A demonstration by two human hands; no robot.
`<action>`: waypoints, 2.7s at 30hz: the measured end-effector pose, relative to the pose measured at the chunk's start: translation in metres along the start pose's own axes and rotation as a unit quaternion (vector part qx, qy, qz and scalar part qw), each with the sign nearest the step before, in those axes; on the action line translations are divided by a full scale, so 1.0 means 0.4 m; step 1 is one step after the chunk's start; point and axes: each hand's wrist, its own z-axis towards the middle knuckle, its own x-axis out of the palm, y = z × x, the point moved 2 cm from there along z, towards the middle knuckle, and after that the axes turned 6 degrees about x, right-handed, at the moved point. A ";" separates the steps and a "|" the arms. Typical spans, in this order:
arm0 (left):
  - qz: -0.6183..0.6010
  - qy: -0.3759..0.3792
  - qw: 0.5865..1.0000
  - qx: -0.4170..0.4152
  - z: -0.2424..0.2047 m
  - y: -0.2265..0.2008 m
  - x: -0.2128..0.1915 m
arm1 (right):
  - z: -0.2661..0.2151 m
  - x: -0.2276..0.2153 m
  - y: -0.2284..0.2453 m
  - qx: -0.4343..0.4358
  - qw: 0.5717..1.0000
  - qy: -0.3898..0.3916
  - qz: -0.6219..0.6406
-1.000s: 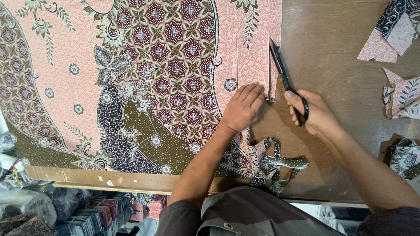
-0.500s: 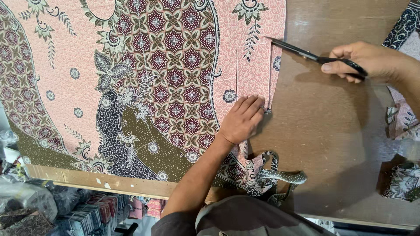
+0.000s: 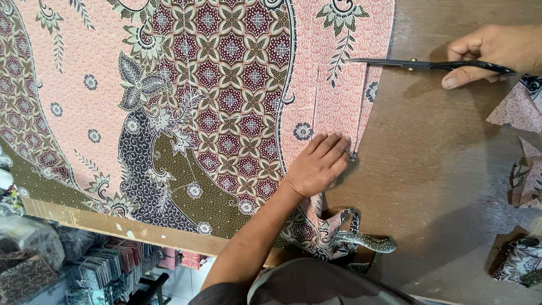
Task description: The person uses shears to cut patterned fabric laid out on a wooden table. They repeatedly reposition the fabric and cut along curved and straight lines, separating pieces and setting them aside.
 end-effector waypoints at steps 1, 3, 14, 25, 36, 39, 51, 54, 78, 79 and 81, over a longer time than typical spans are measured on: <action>0.000 -0.002 1.000 -0.002 -0.001 -0.001 0.000 | 0.008 -0.005 -0.012 0.003 1.000 0.007 -0.001; -0.004 -0.001 1.000 -0.001 -0.001 0.001 -0.003 | 0.019 -0.026 -0.023 0.008 1.000 0.018 -0.003; 0.020 -0.014 1.000 0.011 0.000 -0.001 -0.003 | -0.005 -0.031 0.148 0.002 0.999 -0.007 -0.033; 0.007 -0.016 1.000 0.017 0.003 0.000 -0.019 | -0.007 -0.024 0.185 -0.019 0.999 -0.019 -0.034; 0.011 -0.012 1.000 0.024 -0.005 0.000 -0.010 | -0.030 -0.011 0.208 -0.022 0.999 -0.020 -0.019; 0.022 -0.010 0.999 0.029 -0.009 0.000 0.002 | -0.058 0.012 0.203 -0.009 0.999 -0.040 -0.009; -0.013 -0.023 1.000 0.013 -0.001 -0.027 -0.019 | -0.416 0.384 0.056 0.074 0.945 -0.120 0.294; -0.068 0.001 0.996 -0.065 0.004 -0.114 -0.003 | -0.517 0.553 0.016 0.105 0.926 -0.140 0.333; -0.047 0.065 0.996 0.029 -0.024 -0.456 0.115 | -0.882 1.315 0.037 0.144 0.714 -0.257 0.636; -0.055 0.071 0.995 0.047 -0.020 -0.459 0.122 | -0.887 1.327 0.036 0.145 0.718 -0.249 0.633; -0.071 0.107 0.986 0.106 -0.005 -0.456 0.136 | -0.905 1.352 0.036 0.152 0.725 -0.234 0.629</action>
